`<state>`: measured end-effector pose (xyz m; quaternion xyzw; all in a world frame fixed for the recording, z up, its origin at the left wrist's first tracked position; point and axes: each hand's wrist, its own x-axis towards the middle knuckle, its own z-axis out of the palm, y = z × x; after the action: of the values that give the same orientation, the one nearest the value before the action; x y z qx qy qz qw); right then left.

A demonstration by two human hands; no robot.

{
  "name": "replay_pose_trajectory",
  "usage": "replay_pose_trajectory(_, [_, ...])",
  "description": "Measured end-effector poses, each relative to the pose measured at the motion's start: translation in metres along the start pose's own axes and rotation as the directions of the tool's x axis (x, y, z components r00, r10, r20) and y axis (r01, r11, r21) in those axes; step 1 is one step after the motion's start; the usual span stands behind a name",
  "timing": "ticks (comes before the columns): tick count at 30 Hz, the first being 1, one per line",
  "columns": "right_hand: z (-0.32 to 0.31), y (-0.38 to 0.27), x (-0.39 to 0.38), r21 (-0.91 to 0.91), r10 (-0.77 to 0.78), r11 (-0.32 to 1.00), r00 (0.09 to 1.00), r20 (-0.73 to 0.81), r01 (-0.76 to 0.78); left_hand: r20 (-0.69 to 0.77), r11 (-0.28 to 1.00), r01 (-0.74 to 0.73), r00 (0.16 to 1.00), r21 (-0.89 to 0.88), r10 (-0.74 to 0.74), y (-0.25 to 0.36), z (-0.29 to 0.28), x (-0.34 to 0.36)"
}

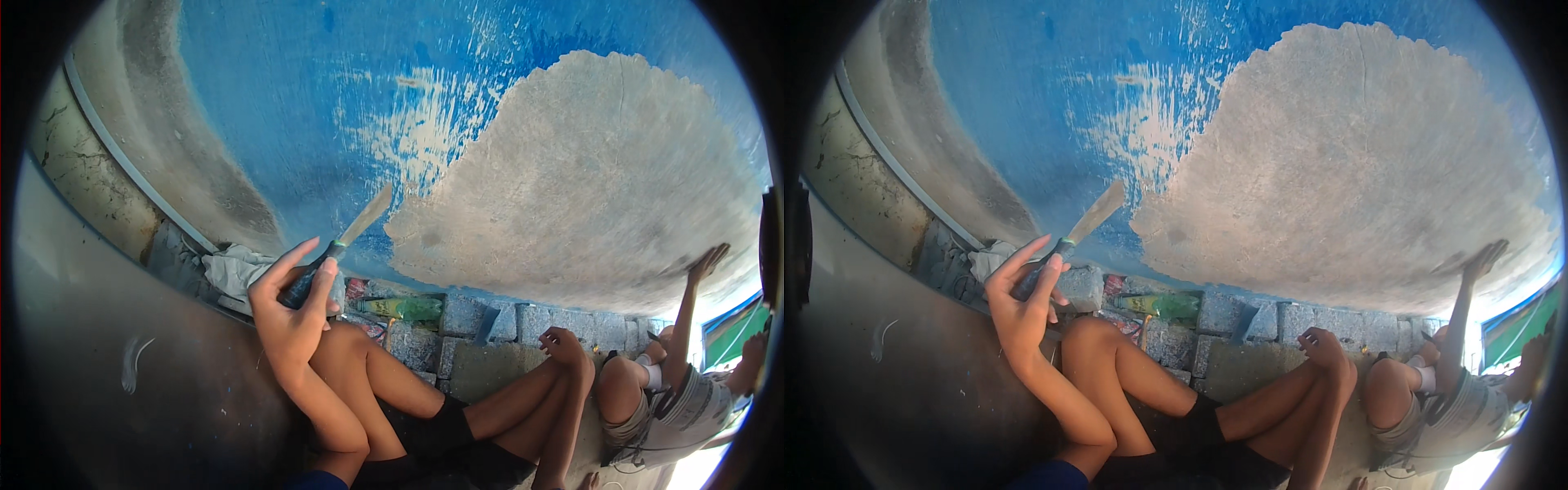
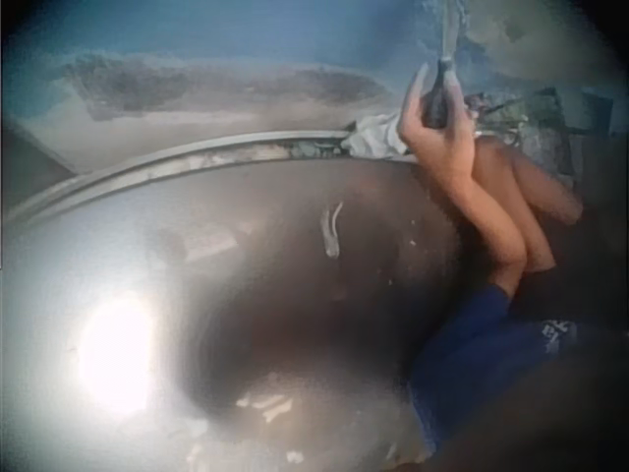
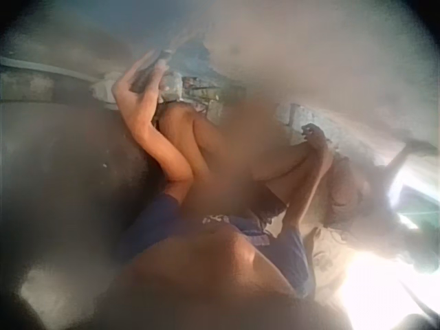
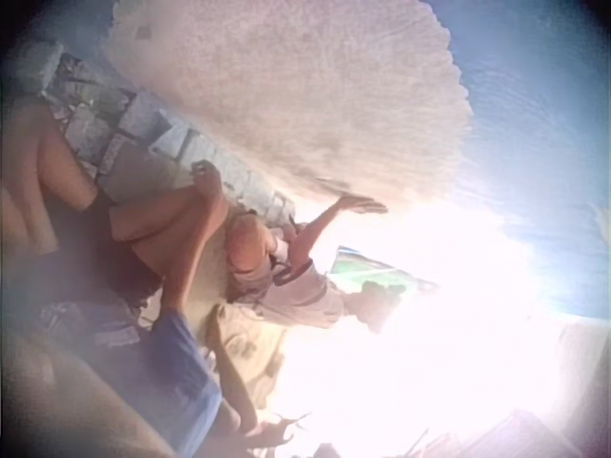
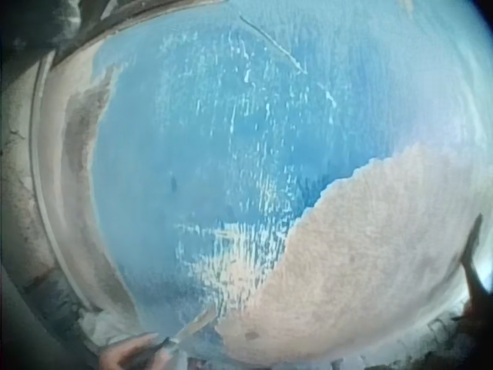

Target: The person scrapes blue paint and plaster off a wall using a putty knife held in their right hand.

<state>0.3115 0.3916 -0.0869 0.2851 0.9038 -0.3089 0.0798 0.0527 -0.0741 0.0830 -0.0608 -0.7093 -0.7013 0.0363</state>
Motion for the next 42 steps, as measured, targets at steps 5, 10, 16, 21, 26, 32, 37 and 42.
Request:
replay_pose_trajectory(5, [0.009,-0.005,0.015,0.015,-0.046,0.999,0.998,0.031,0.045,-0.016,1.000,0.000,1.000,0.027,0.001,-0.025,0.022,0.013])
replay_pose_trajectory(10, [0.003,-0.005,0.011,0.002,-0.023,1.000,0.999,0.025,0.023,0.002,0.999,0.022,1.000,-0.024,-0.022,-0.010,0.000,0.012])
replay_pose_trajectory(16, [0.003,0.001,0.008,-0.021,-0.013,1.000,1.000,0.026,0.014,0.035,0.997,0.059,0.998,-0.045,-0.058,-0.016,0.016,0.011])
replay_pose_trajectory(21, [0.002,-0.007,0.012,-0.019,-0.010,1.000,1.000,0.029,0.011,0.024,0.999,0.046,0.999,0.011,-0.047,-0.028,0.026,0.016])
replay_pose_trajectory(26, [0.000,-0.005,0.004,0.011,0.008,1.000,0.999,0.037,-0.008,0.052,0.999,0.052,0.997,-0.007,-0.051,-0.027,0.025,0.014])
replay_pose_trajectory(32, [0.001,0.001,0.008,0.027,-0.002,1.000,1.000,0.027,0.001,0.036,1.000,0.022,0.999,0.013,-0.022,-0.018,0.016,0.008])
replay_pose_trajectory(37, [0.000,-0.007,0.010,0.018,-0.012,1.000,1.000,0.020,0.012,0.012,0.999,0.013,1.000,0.029,-0.014,-0.020,0.016,0.012])
replay_pose_trajectory(42, [0.000,-0.006,0.004,0.041,0.020,0.999,1.000,0.008,-0.021,0.035,1.000,0.007,0.999,0.001,-0.007,-0.023,0.018,0.013])
